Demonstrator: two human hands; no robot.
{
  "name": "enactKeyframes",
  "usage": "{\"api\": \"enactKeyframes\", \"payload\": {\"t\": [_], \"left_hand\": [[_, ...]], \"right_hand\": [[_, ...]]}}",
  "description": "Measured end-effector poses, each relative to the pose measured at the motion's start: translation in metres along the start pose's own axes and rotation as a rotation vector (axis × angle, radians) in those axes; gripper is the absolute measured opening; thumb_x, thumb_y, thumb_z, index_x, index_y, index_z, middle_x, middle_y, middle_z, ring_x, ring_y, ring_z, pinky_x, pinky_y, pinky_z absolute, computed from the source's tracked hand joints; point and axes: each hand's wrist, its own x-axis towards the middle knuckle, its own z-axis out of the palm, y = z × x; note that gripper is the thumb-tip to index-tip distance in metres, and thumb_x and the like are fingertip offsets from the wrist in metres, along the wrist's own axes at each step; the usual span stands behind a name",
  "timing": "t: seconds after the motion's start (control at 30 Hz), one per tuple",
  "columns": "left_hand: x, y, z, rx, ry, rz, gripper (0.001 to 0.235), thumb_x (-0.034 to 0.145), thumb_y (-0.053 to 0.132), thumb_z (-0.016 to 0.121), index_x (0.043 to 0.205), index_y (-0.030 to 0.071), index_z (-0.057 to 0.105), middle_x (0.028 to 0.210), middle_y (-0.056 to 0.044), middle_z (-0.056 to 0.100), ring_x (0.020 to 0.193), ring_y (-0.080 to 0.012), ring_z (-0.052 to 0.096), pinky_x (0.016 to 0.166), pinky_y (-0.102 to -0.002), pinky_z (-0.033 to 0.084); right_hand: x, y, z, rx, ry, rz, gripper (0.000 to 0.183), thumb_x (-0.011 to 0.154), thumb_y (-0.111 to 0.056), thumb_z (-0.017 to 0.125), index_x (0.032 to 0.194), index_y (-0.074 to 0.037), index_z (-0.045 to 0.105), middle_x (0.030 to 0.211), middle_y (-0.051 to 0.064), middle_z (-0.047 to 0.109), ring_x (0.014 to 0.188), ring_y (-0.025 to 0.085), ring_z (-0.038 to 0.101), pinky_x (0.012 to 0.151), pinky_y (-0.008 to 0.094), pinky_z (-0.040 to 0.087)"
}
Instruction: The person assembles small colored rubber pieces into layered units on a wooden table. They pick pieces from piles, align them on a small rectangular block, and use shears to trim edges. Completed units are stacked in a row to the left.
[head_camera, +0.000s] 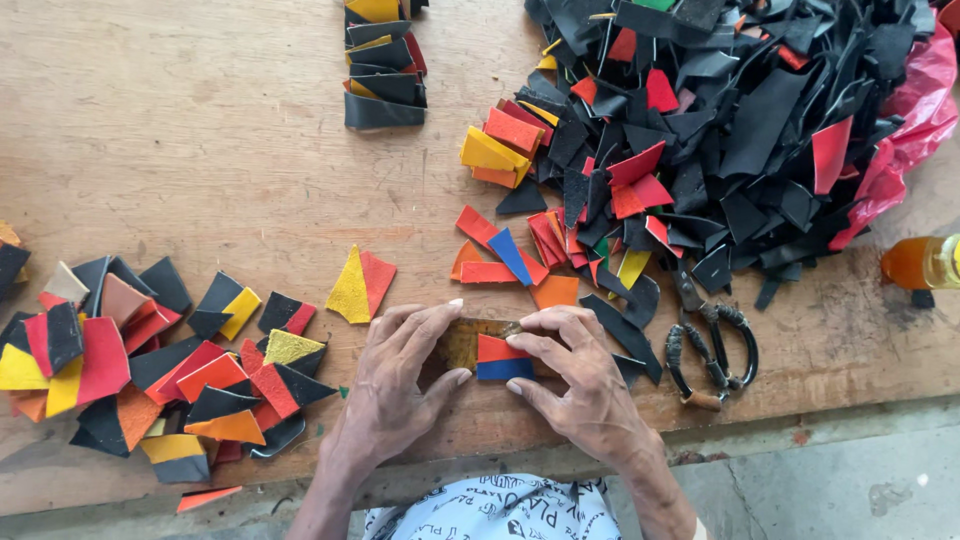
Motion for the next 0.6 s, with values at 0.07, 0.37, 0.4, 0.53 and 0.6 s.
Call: {"api": "enactKeyframes", "payload": {"t": [0.07,0.37,0.4,0.53,0.6], "left_hand": [[0.0006,0.0002,-0.0009,0.003,-0.005,0.005,0.073,0.073,0.018,0.084,0.139,0.005,0.055,0.135,-0.011,0.064,0.123,-0.0323,0.056,0.106,-0.044,0.042],[-0.0006,0.0042,-0.0022,-0.006,-0.025,0.001,0.078,0.07,0.019,0.086,0.14,0.006,0.054,0.132,-0.012,0.065,0.121,-0.0319,0.056,0.105,-0.044,0.043],[0.0008,0.004,-0.0024,-0.003,-0.019,0.013,0.078,0.07,0.019,0.086,0.14,0.006,0.055,0.132,-0.012,0.065,0.121,-0.032,0.056,0.105,-0.044,0.043],[0.0013,0.0049,-0.0031,-0.008,-0.028,0.004,0.077,0.07,0.018,0.086,0.139,0.005,0.055,0.131,-0.012,0.065,0.121,-0.0312,0.057,0.106,-0.044,0.042],[0.0009,0.0048,-0.0031,-0.008,-0.033,-0.002,0.077,0.069,0.018,0.086,0.138,0.006,0.056,0.131,-0.011,0.066,0.121,-0.0312,0.057,0.106,-0.044,0.043]], "right_hand": [[-0.0026,0.0015,0.0013,0.026,0.0,0.012,0.048,0.07,-0.017,0.087,0.114,-0.007,0.07,0.124,0.008,0.062,0.122,0.031,0.054,0.104,0.042,0.045],[-0.0105,0.0076,-0.0014,0.046,0.033,0.044,0.052,0.069,-0.02,0.089,0.116,-0.006,0.069,0.124,0.007,0.063,0.123,0.03,0.054,0.108,0.042,0.044],[-0.01,0.008,-0.002,0.048,0.034,0.04,0.051,0.07,-0.02,0.089,0.114,-0.006,0.069,0.124,0.007,0.063,0.124,0.031,0.054,0.108,0.042,0.044],[-0.0098,0.0075,-0.0026,0.046,0.035,0.037,0.048,0.069,-0.02,0.089,0.111,-0.007,0.07,0.125,0.007,0.063,0.124,0.031,0.054,0.108,0.041,0.044],[-0.0109,0.0083,-0.0044,0.051,0.026,0.027,0.051,0.068,-0.022,0.089,0.112,-0.007,0.07,0.125,0.008,0.062,0.124,0.03,0.053,0.108,0.042,0.043]]}}
